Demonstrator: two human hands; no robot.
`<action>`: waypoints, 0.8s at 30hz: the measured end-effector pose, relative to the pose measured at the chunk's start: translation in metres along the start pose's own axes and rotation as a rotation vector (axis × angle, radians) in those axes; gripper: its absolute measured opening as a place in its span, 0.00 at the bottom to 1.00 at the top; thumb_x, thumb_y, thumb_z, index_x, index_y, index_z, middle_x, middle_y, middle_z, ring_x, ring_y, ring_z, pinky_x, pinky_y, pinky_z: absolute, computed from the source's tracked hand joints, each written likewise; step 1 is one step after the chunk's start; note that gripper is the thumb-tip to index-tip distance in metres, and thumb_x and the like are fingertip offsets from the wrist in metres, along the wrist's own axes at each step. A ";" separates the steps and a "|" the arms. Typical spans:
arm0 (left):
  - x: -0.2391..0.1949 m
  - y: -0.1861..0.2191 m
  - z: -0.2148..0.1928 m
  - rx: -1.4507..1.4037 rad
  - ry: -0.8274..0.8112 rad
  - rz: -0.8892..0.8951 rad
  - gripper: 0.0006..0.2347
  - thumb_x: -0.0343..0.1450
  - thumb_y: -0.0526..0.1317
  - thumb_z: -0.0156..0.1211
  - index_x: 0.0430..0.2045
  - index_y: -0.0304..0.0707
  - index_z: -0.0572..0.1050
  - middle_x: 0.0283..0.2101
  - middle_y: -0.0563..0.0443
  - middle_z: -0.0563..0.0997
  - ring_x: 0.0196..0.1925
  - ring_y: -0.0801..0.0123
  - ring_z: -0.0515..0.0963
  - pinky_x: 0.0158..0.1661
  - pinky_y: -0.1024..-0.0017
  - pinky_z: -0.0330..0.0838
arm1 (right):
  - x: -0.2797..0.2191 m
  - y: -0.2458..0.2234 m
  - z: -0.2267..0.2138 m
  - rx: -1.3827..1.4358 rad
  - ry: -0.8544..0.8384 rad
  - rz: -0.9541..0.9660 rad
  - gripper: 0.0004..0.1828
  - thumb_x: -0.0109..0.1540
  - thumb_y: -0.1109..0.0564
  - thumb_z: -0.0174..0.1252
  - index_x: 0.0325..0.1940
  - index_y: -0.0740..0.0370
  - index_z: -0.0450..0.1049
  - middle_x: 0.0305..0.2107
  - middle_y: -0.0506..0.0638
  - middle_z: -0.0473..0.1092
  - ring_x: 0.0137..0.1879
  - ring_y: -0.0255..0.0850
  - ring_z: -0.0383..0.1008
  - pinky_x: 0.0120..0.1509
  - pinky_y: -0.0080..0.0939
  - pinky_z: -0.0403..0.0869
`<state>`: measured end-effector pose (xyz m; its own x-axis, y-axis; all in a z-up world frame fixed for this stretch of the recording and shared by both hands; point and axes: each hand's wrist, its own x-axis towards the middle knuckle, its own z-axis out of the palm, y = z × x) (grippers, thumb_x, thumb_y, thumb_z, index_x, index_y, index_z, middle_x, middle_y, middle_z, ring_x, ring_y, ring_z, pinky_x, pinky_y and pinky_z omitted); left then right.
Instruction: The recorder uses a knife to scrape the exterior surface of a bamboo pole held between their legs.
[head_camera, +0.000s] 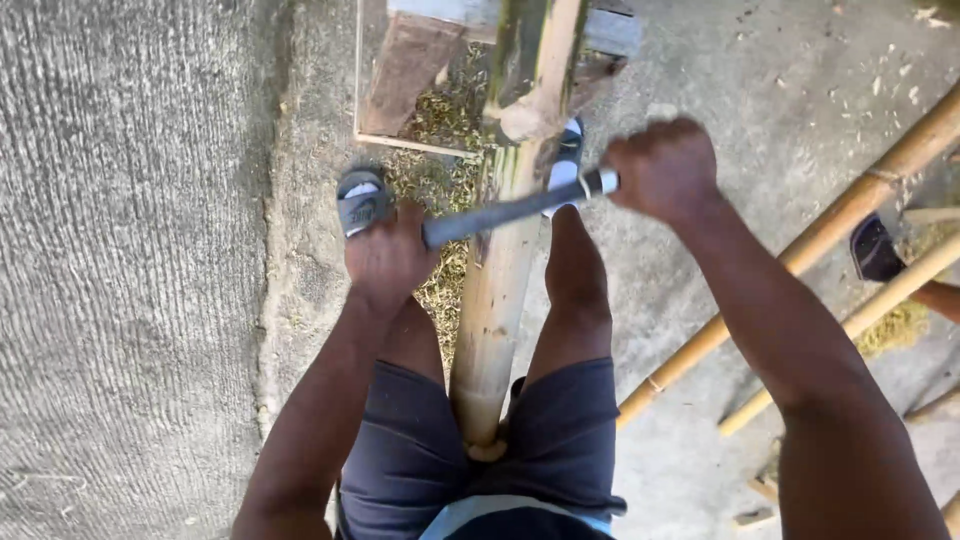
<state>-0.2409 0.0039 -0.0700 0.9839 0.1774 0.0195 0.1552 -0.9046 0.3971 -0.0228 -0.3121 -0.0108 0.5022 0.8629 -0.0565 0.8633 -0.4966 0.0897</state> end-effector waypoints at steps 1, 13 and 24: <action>0.000 -0.002 0.003 -0.050 0.061 0.035 0.06 0.70 0.43 0.64 0.29 0.40 0.79 0.18 0.49 0.79 0.16 0.69 0.78 0.17 0.66 0.71 | -0.003 -0.003 0.002 -0.014 -0.016 0.020 0.13 0.57 0.49 0.68 0.20 0.44 0.75 0.16 0.41 0.69 0.24 0.36 0.70 0.38 0.41 0.71; -0.023 -0.003 -0.010 -0.042 -0.145 0.019 0.18 0.61 0.48 0.69 0.38 0.34 0.81 0.16 0.45 0.79 0.15 0.61 0.80 0.17 0.59 0.73 | -0.009 -0.029 -0.009 -0.037 -0.052 0.067 0.05 0.49 0.47 0.67 0.23 0.43 0.76 0.20 0.43 0.71 0.30 0.42 0.76 0.39 0.45 0.73; 0.021 -0.002 0.002 0.064 -0.249 0.049 0.16 0.69 0.52 0.65 0.35 0.38 0.77 0.22 0.51 0.79 0.21 0.64 0.82 0.22 0.58 0.75 | -0.001 0.021 -0.002 -0.073 -0.064 0.089 0.10 0.54 0.41 0.66 0.34 0.43 0.79 0.27 0.44 0.75 0.36 0.43 0.78 0.48 0.48 0.74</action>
<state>-0.2204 0.0090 -0.0721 0.9806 0.0387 -0.1919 0.1039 -0.9337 0.3426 -0.0057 -0.3234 -0.0065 0.5809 0.8068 -0.1080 0.8104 -0.5608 0.1695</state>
